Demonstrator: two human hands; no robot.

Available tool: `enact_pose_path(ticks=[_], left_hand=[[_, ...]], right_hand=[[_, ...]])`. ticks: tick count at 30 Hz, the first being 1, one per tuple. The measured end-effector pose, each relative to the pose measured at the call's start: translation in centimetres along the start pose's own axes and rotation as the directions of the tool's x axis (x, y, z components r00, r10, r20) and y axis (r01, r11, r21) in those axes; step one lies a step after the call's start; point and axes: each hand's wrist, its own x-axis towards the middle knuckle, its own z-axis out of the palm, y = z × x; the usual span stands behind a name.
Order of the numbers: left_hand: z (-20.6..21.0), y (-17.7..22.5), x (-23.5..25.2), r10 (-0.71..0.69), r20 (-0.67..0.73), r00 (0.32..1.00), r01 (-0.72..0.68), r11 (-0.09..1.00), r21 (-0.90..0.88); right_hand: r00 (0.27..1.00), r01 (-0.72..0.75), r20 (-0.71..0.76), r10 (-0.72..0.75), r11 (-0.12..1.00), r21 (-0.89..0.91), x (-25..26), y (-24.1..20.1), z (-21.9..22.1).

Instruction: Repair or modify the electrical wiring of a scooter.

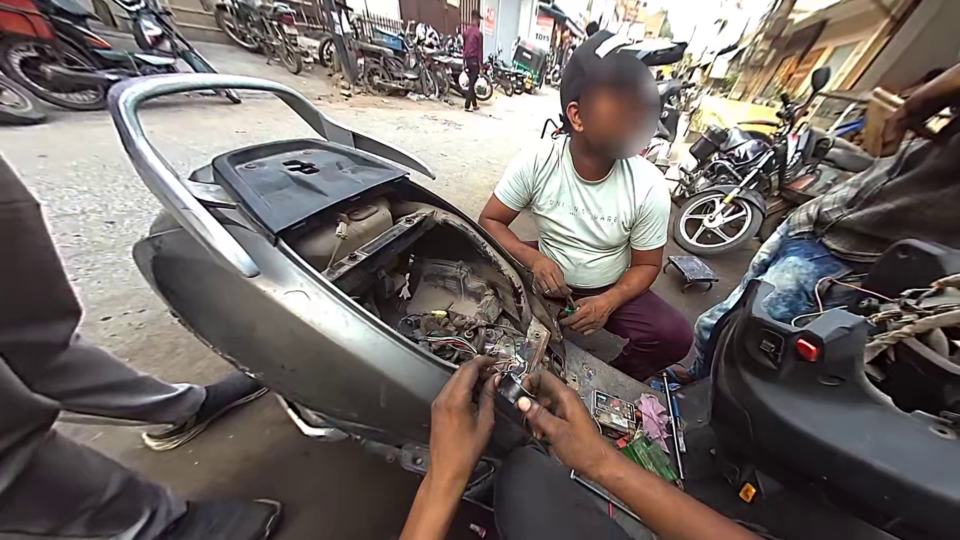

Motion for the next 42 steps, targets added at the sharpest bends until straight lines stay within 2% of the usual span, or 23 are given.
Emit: enact_pose_path(ticks=[6, 10, 13, 16, 21, 23, 26, 28, 31, 33, 38, 42], left_hand=[[-0.6, -0.4, 0.0, -0.068, 0.099, 0.993, 0.087, 0.976, -0.202], [-0.9, -0.4, 0.0, -0.118, 0.149, 0.982, 0.154, 0.952, -0.265], [-0.7, -0.1, -0.1, -0.133, 0.110, 0.985, 0.154, 0.966, -0.207], [-0.2, 0.4, -0.3, -0.076, 0.064, 0.995, 0.081, 0.994, -0.073], [0.4, 0.4, -0.2, 0.036, 0.057, 0.998, -0.040, 0.997, 0.072], [0.6, 0.3, -0.3, 0.052, 0.053, 0.997, -0.057, 0.994, 0.093], [0.4, -0.1, -0.2, 0.067, 0.077, 0.995, -0.072, 0.995, 0.064], [0.2, -0.3, -0.3, 0.046, 0.116, 0.992, -0.041, 0.998, -0.039], [-0.2, -0.3, -0.6, -0.028, 0.186, 0.982, 0.069, 0.974, -0.216], [-0.1, -0.3, -0.6, -0.060, 0.166, 0.984, 0.102, 0.962, -0.253], [0.0, -0.5, -0.5, -0.116, 0.170, 0.979, 0.145, 0.974, -0.173], [0.2, -0.6, -0.5, 0.026, 0.158, 0.987, -0.022, 0.999, -0.032]], right_hand=[[1.000, 0.010, 0.000, -0.010, 0.998, 0.060, -0.4, -0.5, 0.1], [1.000, 0.008, -0.001, -0.008, 0.999, 0.052, -0.4, -0.3, 0.2], [1.000, 0.011, 0.009, -0.012, 0.999, 0.049, -0.4, -0.3, 0.3], [0.999, -0.047, -0.004, 0.048, 0.994, 0.094, -0.6, -1.5, 0.4], [0.990, -0.138, 0.075, 0.118, 0.910, 0.392, 0.3, -3.6, -0.5], [0.991, -0.134, 0.081, 0.109, 0.889, 0.437, 1.0, -3.5, -0.9], [0.992, -0.126, 0.034, 0.122, 0.926, 0.356, 1.8, -3.4, -1.4], [0.992, -0.130, 0.037, 0.125, 0.954, 0.270, 2.4, -3.3, -1.6], [0.987, -0.131, 0.111, 0.114, 0.979, 0.153, 3.6, -2.8, -2.1], [0.987, -0.082, 0.144, 0.073, 0.995, 0.055, 4.3, -2.5, -2.4], [0.987, 0.065, 0.158, -0.033, 0.977, -0.202, 4.6, -1.8, -2.6], [0.983, 0.098, 0.178, -0.044, 0.945, -0.311, 4.0, -1.8, -2.5]])
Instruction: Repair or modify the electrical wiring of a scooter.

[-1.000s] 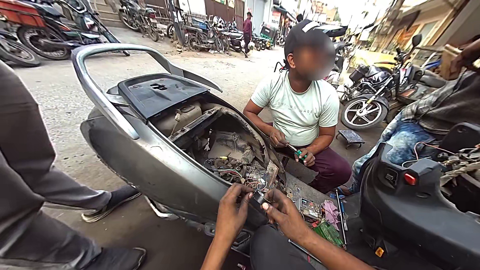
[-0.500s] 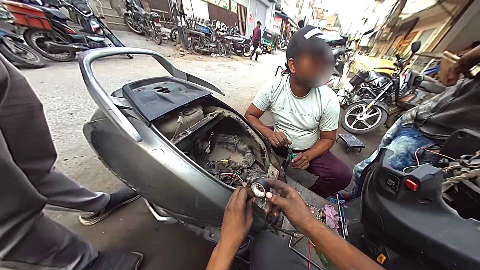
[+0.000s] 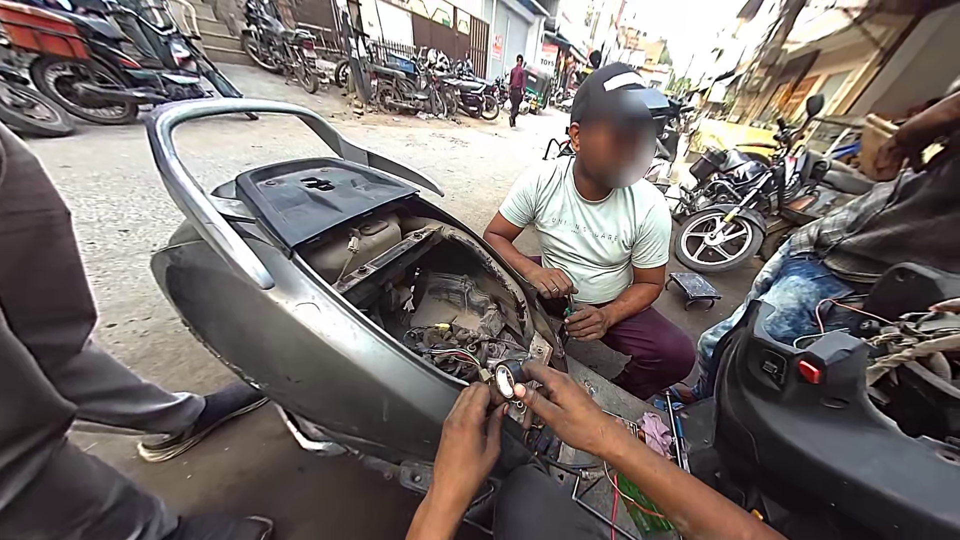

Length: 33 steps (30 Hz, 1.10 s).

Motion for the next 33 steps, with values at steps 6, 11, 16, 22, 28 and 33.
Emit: enact_pose_path(ticks=[6, 11, 16, 22, 28, 33], left_hand=[[0.2, 0.3, 0.0, 0.165, -0.049, 0.985, -0.152, 0.968, 0.201], [0.5, 0.2, 0.1, 0.253, -0.055, 0.966, -0.231, 0.938, 0.258], [0.4, 0.0, -0.1, 0.264, -0.073, 0.962, -0.238, 0.937, 0.255], [0.0, -0.1, -0.1, 0.341, -0.130, 0.931, -0.287, 0.904, 0.319], [-0.1, 0.0, 0.4, 0.268, -0.179, 0.946, -0.192, 0.914, 0.357], [-1.4, 1.1, -0.1, 0.196, -0.107, 0.975, -0.151, 0.931, 0.332]], right_hand=[[0.991, -0.075, -0.112, 0.077, 0.997, 0.019, -0.5, 0.2, 0.7], [0.978, -0.177, -0.097, 0.182, 0.983, 0.055, 0.7, 0.7, 0.7], [0.973, -0.232, -0.031, 0.231, 0.972, -0.033, 2.3, 0.4, 0.3], [0.956, -0.290, 0.082, 0.280, 0.945, 0.154, 3.1, 0.6, 0.2], [0.986, -0.127, -0.103, 0.134, 0.989, 0.070, 0.2, 0.6, 1.8], [0.990, 0.013, -0.129, -0.050, 0.962, -0.273, -0.9, 1.5, 2.5]])
